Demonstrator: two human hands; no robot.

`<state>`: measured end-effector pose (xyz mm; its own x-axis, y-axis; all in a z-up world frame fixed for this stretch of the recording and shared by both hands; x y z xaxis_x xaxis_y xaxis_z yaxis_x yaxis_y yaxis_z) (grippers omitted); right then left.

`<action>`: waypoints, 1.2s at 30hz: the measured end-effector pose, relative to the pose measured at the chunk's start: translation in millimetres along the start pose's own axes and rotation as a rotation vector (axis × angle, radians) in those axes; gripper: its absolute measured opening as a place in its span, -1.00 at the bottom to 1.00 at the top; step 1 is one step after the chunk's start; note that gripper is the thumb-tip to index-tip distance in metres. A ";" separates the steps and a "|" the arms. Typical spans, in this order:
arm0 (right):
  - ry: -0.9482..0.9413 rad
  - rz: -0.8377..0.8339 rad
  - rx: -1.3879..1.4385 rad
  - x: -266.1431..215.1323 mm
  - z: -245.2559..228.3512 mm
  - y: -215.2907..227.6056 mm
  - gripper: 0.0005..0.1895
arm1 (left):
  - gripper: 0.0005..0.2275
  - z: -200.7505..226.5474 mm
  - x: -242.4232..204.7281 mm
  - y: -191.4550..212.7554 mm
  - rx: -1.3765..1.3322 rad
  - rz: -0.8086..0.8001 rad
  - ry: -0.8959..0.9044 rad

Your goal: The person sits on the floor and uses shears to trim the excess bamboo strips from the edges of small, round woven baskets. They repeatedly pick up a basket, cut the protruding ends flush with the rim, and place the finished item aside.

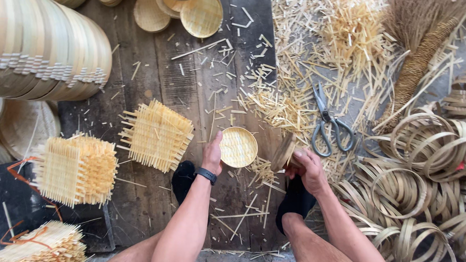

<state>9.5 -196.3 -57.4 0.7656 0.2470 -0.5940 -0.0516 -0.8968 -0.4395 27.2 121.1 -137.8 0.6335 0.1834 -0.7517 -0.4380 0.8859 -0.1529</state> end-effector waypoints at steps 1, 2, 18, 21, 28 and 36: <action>0.013 0.012 -0.047 -0.5 6.8 1.6 -0.57 | -0.55 0.2 2.0 5.8 -0.030 0.003 0.046; 0.032 0.023 -0.097 0.0 12.8 3.6 -0.58 | -0.57 3.3 5.4 9.7 0.054 0.009 0.045; -0.008 0.132 -0.275 4.1 18.0 -2.5 -0.52 | -0.75 107.1 -37.1 -64.0 0.199 -0.271 0.080; -0.066 0.048 -0.200 2.6 18.8 -18.4 -0.47 | -0.65 33.4 -70.3 -70.1 0.548 -0.164 0.252; 0.062 -0.074 -0.445 23.3 18.0 -46.1 -0.52 | -0.66 -10.1 -59.6 -48.8 0.191 -0.029 -0.235; -0.065 0.031 -0.314 39.8 37.8 -55.6 -0.67 | -0.68 123.9 -57.3 115.8 0.873 0.881 -0.537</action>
<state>18.6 -122.7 -82.0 0.7233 0.2322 -0.6503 0.1342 -0.9711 -0.1975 19.3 266.0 -32.9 0.6115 0.7911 -0.0152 -0.4072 0.3311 0.8512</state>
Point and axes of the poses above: each hand's wrist, its own x-axis towards the middle knuckle, its own y-axis out of the back of the hand, z = x × y, the point moved 6 cm from there along x, towards the middle knuckle, and after that the axes turned 2 degrees about -y, right-handed, at the moved point
